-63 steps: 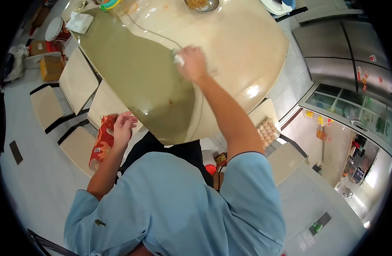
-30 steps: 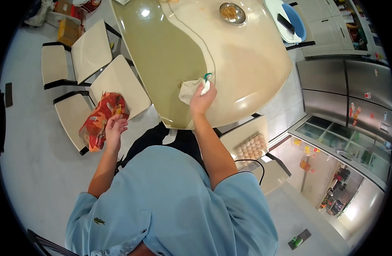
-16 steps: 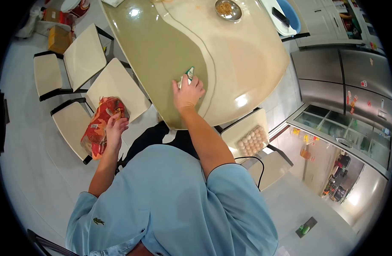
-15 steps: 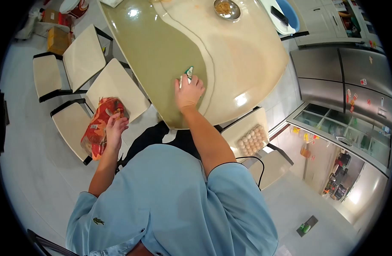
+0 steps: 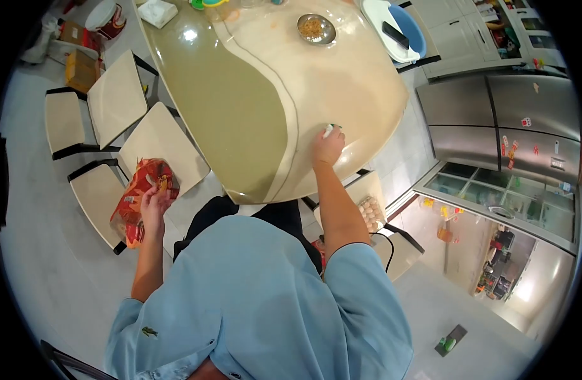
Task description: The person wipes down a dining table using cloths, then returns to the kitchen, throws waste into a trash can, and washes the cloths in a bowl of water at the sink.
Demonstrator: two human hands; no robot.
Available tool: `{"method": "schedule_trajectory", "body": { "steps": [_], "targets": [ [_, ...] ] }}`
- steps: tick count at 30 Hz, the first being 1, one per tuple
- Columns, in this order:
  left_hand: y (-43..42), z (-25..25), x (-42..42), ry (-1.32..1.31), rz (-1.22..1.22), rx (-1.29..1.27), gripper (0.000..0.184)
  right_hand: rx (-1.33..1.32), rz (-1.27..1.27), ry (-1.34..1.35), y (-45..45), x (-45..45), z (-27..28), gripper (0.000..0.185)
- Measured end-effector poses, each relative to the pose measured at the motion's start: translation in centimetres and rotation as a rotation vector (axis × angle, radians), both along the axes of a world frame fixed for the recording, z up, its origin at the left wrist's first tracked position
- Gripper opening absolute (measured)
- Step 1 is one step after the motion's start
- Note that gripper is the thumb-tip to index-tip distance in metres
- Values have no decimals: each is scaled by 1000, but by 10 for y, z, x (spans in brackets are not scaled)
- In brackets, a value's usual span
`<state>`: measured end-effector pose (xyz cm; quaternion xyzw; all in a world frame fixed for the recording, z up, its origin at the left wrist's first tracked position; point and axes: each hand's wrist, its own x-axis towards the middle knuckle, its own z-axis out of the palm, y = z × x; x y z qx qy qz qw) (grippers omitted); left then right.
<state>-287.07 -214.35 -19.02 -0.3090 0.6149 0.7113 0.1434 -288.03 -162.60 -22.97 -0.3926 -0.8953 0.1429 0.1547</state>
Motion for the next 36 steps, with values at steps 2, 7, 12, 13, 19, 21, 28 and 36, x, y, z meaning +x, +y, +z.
{"method": "schedule_trajectory", "body": {
  "steps": [2,7,12,13,19,21,28,36],
  "targets": [
    [10,2,5,-63,19,-47,31,101,64,48,-1,-30,-14,34],
    [85,23,13,-58,51,-104,32,-1,560,44,-57,-145,-14,37],
    [169,52,38,-39,132,-146,34,-9,1268,-43,-67,-98,11,25],
    [187,58,45,-40,143,-142,35,-70,1469,69,-40,-82,9,24],
    [261,68,85,-71,307,-124,37,-256,1579,190,83,-78,6,24],
    [269,55,104,-96,312,-116,37,-199,1279,213,86,-59,6,25],
    [295,41,117,-109,305,-68,35,-120,1188,142,27,11,26,26],
    [284,21,99,90,283,-5,35,63,1411,161,80,17,4,20]
  ]
}}
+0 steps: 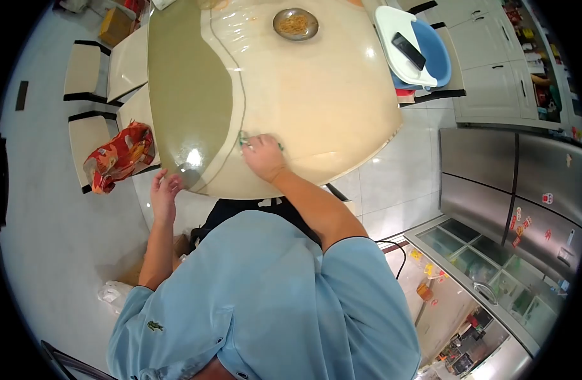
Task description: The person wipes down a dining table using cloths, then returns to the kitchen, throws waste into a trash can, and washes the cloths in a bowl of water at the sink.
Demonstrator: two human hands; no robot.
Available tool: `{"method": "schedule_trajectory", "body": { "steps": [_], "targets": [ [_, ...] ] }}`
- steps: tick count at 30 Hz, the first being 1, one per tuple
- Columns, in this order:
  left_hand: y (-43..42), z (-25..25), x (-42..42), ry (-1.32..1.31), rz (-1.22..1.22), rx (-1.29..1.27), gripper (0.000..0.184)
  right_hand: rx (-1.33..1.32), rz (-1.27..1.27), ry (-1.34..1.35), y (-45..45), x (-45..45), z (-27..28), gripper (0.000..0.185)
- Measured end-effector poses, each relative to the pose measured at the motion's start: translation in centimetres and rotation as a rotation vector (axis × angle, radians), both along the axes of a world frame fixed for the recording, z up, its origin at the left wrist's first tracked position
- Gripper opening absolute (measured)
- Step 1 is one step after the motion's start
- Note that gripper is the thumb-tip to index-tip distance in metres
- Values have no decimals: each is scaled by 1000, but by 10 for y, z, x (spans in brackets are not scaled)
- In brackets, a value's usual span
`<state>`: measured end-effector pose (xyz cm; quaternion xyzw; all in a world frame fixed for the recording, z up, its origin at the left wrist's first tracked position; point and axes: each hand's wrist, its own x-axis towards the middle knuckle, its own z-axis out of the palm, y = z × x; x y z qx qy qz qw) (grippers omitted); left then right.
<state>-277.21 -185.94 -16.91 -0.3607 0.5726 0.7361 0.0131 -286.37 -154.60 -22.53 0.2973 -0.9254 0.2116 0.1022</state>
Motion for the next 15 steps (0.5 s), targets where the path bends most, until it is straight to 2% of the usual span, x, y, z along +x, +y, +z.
{"method": "schedule_trajectory", "body": {
  "steps": [2,5,7,8,10,11,12,13,14,15],
  "targets": [
    [2,3,2,-5,1,-9,36,41,-13,6,35,-8,-1,20],
    [8,0,6,-69,37,-59,36,72,-186,28,92,-27,2,20],
    [18,-2,3,-61,42,-59,35,-37,-414,-10,128,-41,12,17],
    [27,-4,-1,-61,58,-65,34,-29,-429,5,141,-51,15,17],
    [55,0,-17,-45,39,-74,33,-949,-983,-799,169,-72,23,19],
    [72,2,-27,-26,23,-95,33,-954,-988,-776,195,-78,27,19],
    [93,7,-38,-4,5,-117,33,-1415,-766,-1140,223,-83,34,24],
    [117,11,-51,21,2,-113,33,-1853,-439,-1482,251,-89,40,30],
    [144,15,-63,39,-15,-111,33,-1864,-432,-1454,276,-91,43,30],
    [177,23,-74,69,-31,-99,32,-1925,-322,-1433,295,-88,66,32]
  ]
}}
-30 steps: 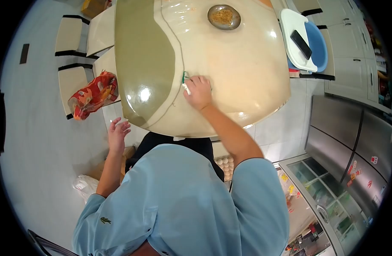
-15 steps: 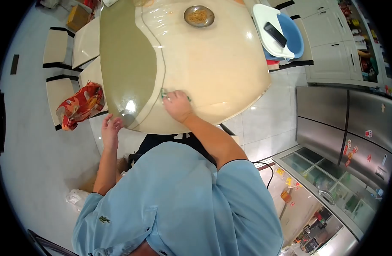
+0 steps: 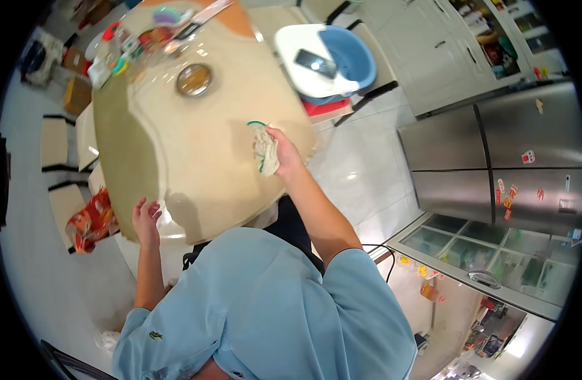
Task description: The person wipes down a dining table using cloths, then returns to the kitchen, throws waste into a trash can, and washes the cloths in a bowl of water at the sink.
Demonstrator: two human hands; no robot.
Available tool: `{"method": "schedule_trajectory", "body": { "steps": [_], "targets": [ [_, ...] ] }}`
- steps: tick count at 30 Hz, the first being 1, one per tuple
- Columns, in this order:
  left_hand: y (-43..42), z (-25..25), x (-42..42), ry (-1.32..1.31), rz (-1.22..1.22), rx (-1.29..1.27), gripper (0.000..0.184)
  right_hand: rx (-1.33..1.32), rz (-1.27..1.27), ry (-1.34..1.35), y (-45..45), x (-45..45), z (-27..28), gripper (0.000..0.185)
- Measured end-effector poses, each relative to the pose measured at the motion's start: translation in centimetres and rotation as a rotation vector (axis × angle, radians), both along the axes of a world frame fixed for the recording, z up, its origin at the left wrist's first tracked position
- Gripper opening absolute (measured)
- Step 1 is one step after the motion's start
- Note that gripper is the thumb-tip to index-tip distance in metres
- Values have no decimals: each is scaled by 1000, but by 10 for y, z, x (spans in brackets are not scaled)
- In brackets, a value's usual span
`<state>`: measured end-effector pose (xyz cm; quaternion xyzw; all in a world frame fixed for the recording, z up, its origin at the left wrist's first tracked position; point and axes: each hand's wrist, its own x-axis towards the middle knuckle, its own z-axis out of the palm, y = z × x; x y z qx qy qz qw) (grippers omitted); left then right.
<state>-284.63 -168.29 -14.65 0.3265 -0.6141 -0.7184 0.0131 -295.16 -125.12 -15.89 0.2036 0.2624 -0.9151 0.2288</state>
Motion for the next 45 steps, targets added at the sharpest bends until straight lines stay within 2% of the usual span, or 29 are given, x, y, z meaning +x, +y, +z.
{"method": "schedule_trajectory", "body": {
  "steps": [4,7,10,13,15,19,22,27,29,31,33,34,36,37,38,39,42,43,45],
  "targets": [
    [151,17,-46,14,-140,4,33,-151,-90,151,99,20,71,32],
    [277,25,-76,8,-371,49,37,-121,-277,106,197,54,99,36],
    [389,25,-97,90,-666,76,40,-49,-459,251,284,107,120,36],
    [483,22,-124,108,-896,93,41,60,-733,236,359,176,152,31],
    [533,25,-133,150,-1012,94,37,90,-899,134,387,223,179,24],
    [648,16,-131,91,-1202,61,32,174,-1156,214,432,322,154,27],
    [718,-3,-129,26,-1420,112,31,139,-1336,179,449,374,145,27],
    [867,15,-47,-44,-1591,-39,32,26,-1666,41,491,489,147,28],
    [929,11,-16,-40,-1713,-160,34,31,-1808,43,496,527,144,27],
    [994,3,27,-34,-1819,-145,37,80,-1928,18,502,575,155,26],
    [1054,-15,80,5,-2051,-157,32,112,-2060,-10,497,613,158,25],
    [1078,-5,117,12,-2078,-150,32,153,-2113,-41,492,637,161,25],
    [1122,14,207,115,-2392,-118,29,189,-2251,-21,480,685,161,24],
    [1140,20,255,126,-2422,-103,29,203,-2280,-16,476,707,161,24],
    [1152,28,303,148,-2547,-42,27,193,-2403,-121,473,730,163,25],
    [1162,32,349,171,-2668,20,25,177,-2521,-229,471,753,164,25],
    [1181,24,480,88,-2843,158,24,167,-2622,-270,465,830,162,28],
    [1182,20,523,98,-2854,176,24,183,-2635,-265,464,862,156,28],
    [1183,18,601,10,-2951,269,21,190,-2610,-47,466,929,145,22]
  ]
}}
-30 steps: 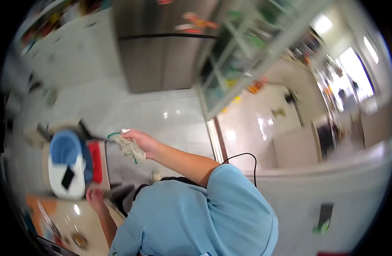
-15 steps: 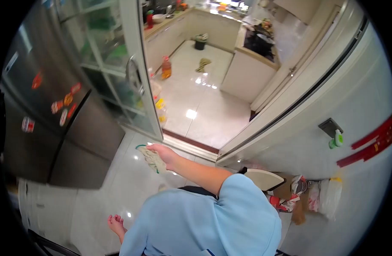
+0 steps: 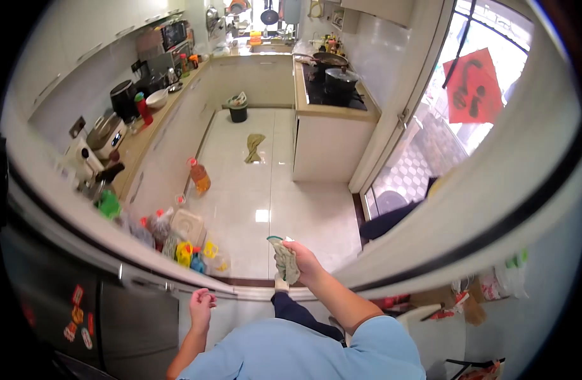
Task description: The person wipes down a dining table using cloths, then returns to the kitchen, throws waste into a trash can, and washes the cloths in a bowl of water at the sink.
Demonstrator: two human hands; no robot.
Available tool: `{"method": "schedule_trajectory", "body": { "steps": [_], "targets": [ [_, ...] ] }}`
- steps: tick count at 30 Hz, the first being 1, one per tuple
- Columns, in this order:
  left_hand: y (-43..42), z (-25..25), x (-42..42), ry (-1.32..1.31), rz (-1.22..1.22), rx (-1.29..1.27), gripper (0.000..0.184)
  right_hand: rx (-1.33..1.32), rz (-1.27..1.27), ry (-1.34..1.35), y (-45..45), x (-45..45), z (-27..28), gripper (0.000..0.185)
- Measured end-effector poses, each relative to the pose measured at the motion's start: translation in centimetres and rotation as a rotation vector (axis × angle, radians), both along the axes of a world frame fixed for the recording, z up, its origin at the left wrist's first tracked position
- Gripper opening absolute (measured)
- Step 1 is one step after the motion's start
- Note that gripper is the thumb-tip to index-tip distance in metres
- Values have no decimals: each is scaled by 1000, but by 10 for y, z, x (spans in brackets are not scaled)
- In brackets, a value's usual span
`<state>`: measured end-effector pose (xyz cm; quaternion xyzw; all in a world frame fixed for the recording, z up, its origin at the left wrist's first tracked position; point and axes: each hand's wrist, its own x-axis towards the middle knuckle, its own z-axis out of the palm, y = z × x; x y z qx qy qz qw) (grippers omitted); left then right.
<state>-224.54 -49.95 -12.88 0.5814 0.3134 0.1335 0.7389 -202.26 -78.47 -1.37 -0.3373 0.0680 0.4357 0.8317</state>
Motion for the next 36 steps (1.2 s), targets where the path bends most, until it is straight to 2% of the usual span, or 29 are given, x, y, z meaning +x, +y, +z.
{"method": "schedule_trajectory", "body": {
  "steps": [2,4,6,8,12,14,18,20,22,23,27,31,36],
  "targets": [
    [7,3,74,41,-33,30,21,-51,-40,51,15,71,-1,21],
    [11,18,127,124,45,-148,22,88,24,58,32,133,-10,27],
    [29,18,177,84,72,-153,21,25,-27,39,55,192,1,25],
    [52,29,219,56,153,-216,20,82,26,50,79,245,6,23],
    [120,19,316,32,377,-280,17,119,107,41,133,355,12,24],
    [159,14,371,25,400,-273,18,75,89,32,159,416,15,25],
    [239,-5,504,34,433,-223,19,169,72,-2,198,550,10,24],
    [267,-4,586,76,398,-188,20,207,39,6,206,621,17,24],
    [284,28,685,124,244,-7,19,52,-226,-29,217,674,45,21],
    [291,39,734,82,174,7,21,-4,-298,-40,219,701,60,21],
    [287,84,917,-28,-98,-12,23,4,-385,-43,207,826,57,26],
    [298,64,1081,-86,-232,20,22,15,-407,-88,220,955,55,31],
    [333,46,1231,10,-69,75,21,121,-330,-61,261,1141,43,34]
  ]
}}
